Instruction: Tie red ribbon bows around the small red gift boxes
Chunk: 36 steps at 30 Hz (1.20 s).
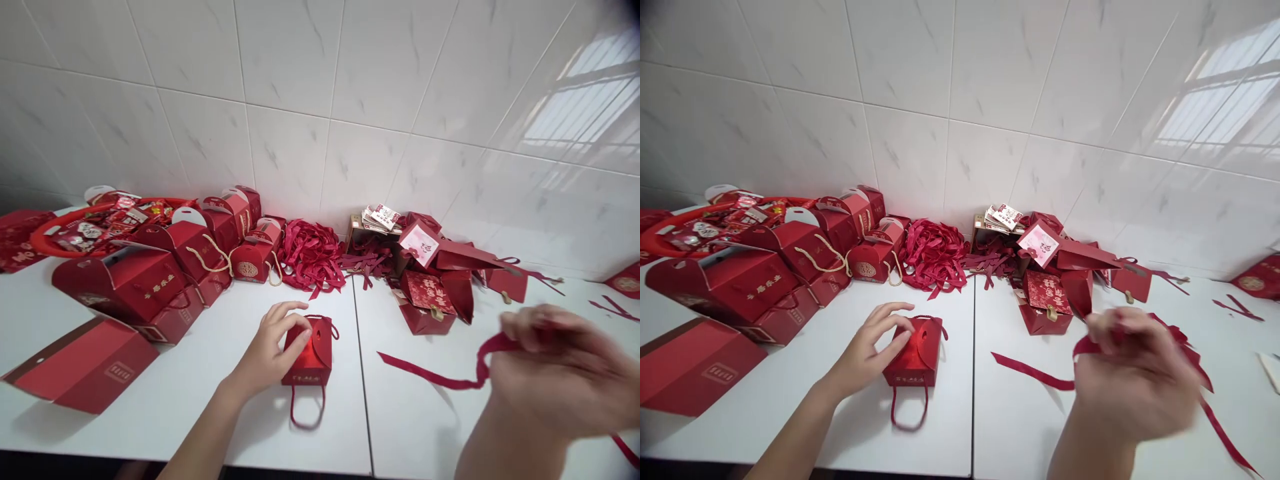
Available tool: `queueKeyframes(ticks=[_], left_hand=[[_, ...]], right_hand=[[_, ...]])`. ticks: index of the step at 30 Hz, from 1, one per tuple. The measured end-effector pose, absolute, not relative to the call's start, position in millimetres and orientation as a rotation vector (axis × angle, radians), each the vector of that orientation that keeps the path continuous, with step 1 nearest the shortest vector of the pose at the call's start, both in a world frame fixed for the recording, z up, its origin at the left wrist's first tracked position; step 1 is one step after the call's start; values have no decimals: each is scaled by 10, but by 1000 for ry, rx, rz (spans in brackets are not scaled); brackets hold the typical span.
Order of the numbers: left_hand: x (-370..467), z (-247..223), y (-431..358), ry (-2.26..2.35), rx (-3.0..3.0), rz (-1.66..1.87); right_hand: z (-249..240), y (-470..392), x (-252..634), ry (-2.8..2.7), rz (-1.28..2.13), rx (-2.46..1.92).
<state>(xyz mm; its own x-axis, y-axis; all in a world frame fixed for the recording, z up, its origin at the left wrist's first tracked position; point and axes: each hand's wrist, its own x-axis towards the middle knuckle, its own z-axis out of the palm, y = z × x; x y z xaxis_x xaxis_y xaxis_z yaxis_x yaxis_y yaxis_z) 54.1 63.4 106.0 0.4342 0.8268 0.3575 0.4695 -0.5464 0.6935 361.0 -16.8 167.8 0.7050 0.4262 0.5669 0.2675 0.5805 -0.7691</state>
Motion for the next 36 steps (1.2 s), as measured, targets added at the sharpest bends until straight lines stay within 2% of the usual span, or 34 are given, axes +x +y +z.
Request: queueKeyframes(ticks=[2, 6, 11, 16, 24, 28, 32, 36], left_hand=[[564, 981, 728, 1158, 2194, 799], [642, 822, 831, 1070, 2204, 594], [725, 747, 795, 1142, 2063, 593], [727, 776, 704, 1144, 2025, 726], [778, 862, 667, 1044, 2227, 707], [823, 842, 674, 1033, 2192, 788], [829, 807, 691, 897, 1969, 954], [794, 841, 674, 919, 1786, 1184]], right_hand=[[1565, -40, 3443, -930, 248, -1033], [1304, 171, 3045, -1306, 771, -1200], [1025, 279, 2719, -1503, 1068, -1243], [931, 358, 2650, -1547, 1089, -1300], [949, 393, 2575, -1610, 1068, -1282], [934, 369, 2584, -1709, 926, -1319], [935, 354, 2562, -1837, 712, -1350], [997, 365, 2501, -1789, 752, -1229]])
